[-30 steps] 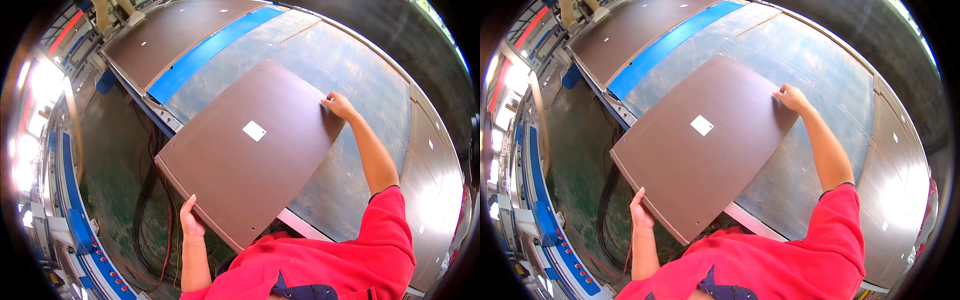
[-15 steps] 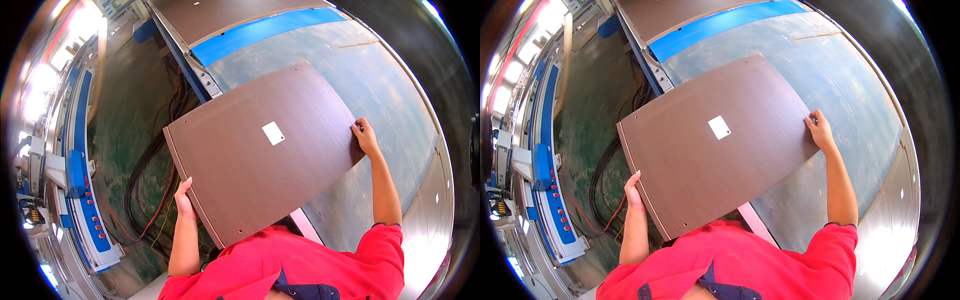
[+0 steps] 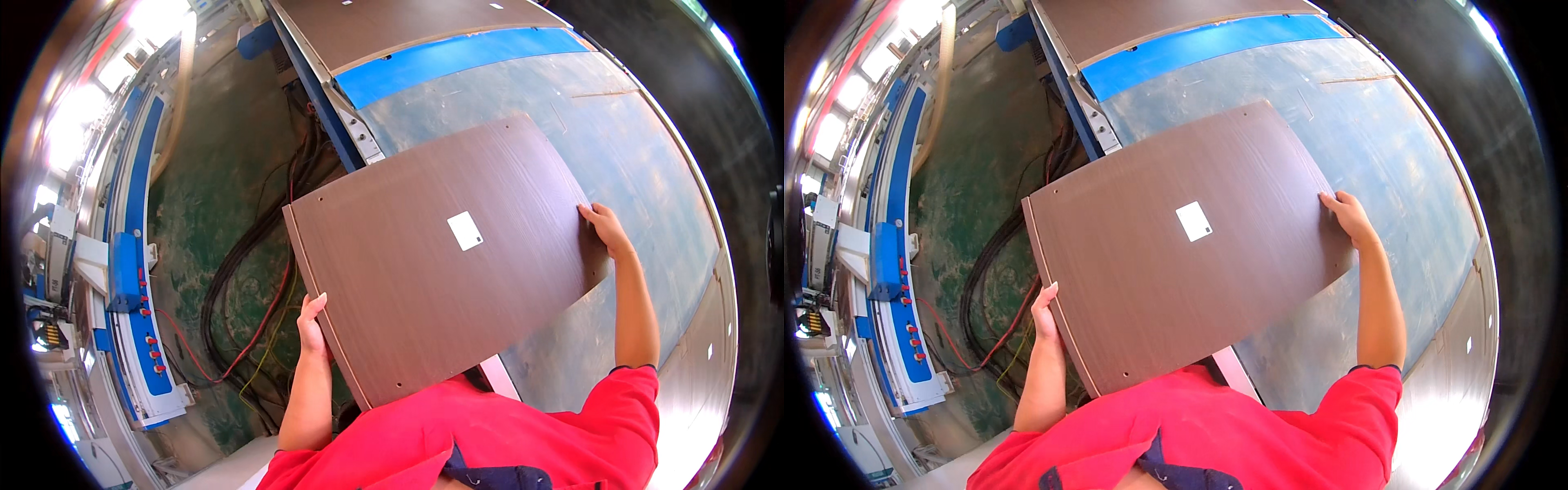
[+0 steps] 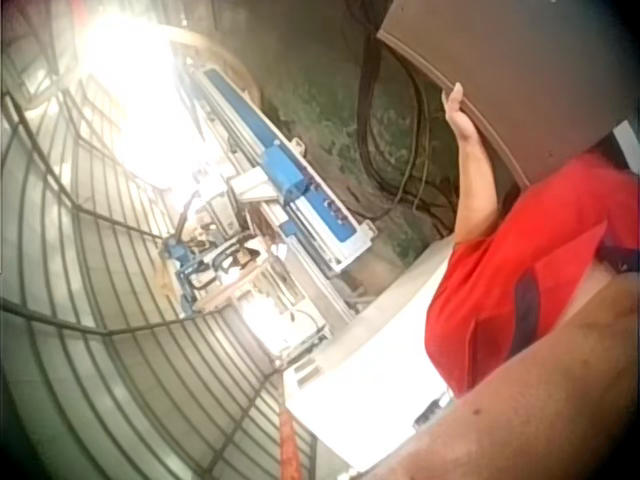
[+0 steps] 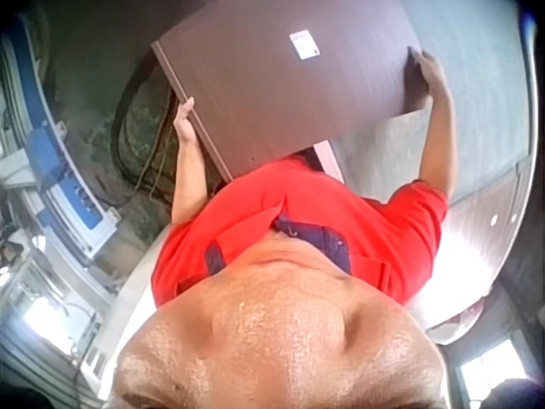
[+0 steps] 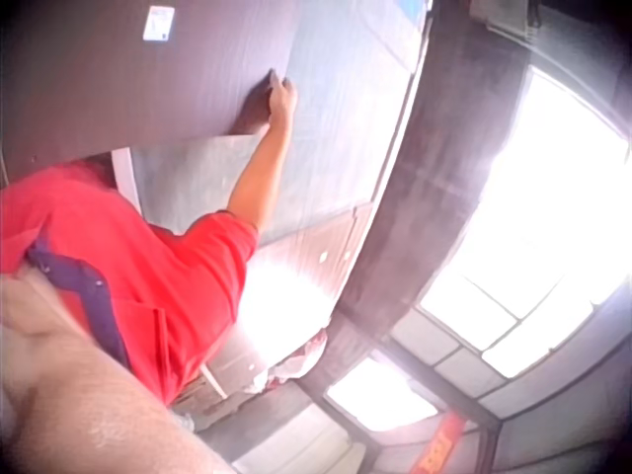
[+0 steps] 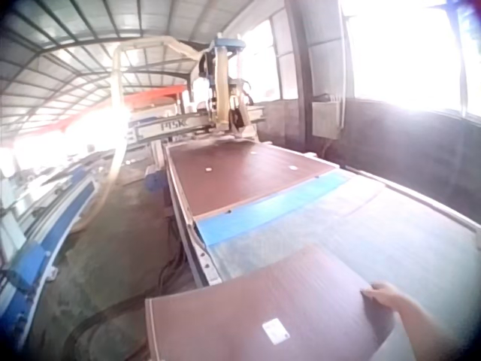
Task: The person repeatedly picks up brown rectangular wood panels from a CNC router table and stacks them on the floor. The person handles the panels one at a time, carrying them to a growing pile and placing them down. Another person is briefly visible in the background.
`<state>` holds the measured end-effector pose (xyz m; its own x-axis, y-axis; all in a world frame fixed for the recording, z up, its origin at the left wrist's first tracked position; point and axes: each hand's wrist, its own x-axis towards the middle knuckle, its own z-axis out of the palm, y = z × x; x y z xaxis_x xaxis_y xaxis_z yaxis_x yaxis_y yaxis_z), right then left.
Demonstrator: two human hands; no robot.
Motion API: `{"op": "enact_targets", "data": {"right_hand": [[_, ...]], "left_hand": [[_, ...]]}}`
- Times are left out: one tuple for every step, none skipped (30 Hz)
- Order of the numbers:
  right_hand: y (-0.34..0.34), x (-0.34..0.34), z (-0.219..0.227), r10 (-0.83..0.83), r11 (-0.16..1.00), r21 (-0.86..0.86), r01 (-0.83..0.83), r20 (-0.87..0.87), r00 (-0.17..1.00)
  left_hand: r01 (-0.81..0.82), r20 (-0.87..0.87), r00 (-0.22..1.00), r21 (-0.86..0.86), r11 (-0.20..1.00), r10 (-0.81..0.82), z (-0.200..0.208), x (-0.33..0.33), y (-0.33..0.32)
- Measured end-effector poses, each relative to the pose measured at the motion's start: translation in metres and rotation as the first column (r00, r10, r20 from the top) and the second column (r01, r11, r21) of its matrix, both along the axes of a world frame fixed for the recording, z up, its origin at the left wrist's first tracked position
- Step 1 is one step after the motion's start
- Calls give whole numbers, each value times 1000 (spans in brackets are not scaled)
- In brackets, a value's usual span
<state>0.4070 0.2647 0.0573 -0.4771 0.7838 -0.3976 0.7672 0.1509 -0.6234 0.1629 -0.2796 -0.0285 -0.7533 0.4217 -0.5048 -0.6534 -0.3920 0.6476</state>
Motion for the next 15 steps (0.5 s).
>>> {"op": "enact_targets", "data": {"right_hand": [[-1,1,6,-9,1000,-26,9,-3,1000],[0,2,11,-19,998,-53,19,-5,1000],[0,4,14,-32,999,-40,32,-6,999],[2,7,16,-46,999,-28,46,-7,999],[3,10,17,-61,998,-17,60,-8,998],[8,15,19,-63,998,-25,64,38,997],[16,16,20,-65,997,-33,68,83,994],[23,19,21,-66,996,-43,73,129,989],[21,18,21,-36,999,-21,37,57,998],[15,13,20,-4,1000,4,4,-16,1000],[11,11,21,30,999,33,-27,-87,996],[10,11,23,53,998,44,-51,-45,998],[9,12,26,75,996,54,-75,-2,997],[12,14,29,96,993,62,-98,41,995],[33,23,30,117,992,23,-127,255,960]], "left_hand": [[0,6,1000,-1,1000,0,-2,0,-1],[-2,15,1000,1,1000,2,-6,1,-2],[2,19,1000,4,1000,-2,-8,0,-2],[5,24,1000,6,1000,-5,-10,0,-4],[2,17,1000,17,1000,-3,-11,-1,-6],[8,13,1000,33,999,-9,-13,0,-5],[14,10,1000,48,999,-15,-15,1,-5],[19,3,1000,26,999,-19,-16,1,-4],[22,-5,1000,4,1000,-22,-17,0,-5],[27,-16,1000,-19,999,-27,-18,-1,-4],[40,-36,999,-6,999,-40,-19,-2,-3],[33,-39,999,-6,999,-33,-21,-2,-5],[27,-42,999,-6,1000,-27,-24,-3,-6],[21,-45,999,-5,1000,-22,-25,-2,-6],[22,-19,1000,-26,999,-23,-25,-1,-5]]}}
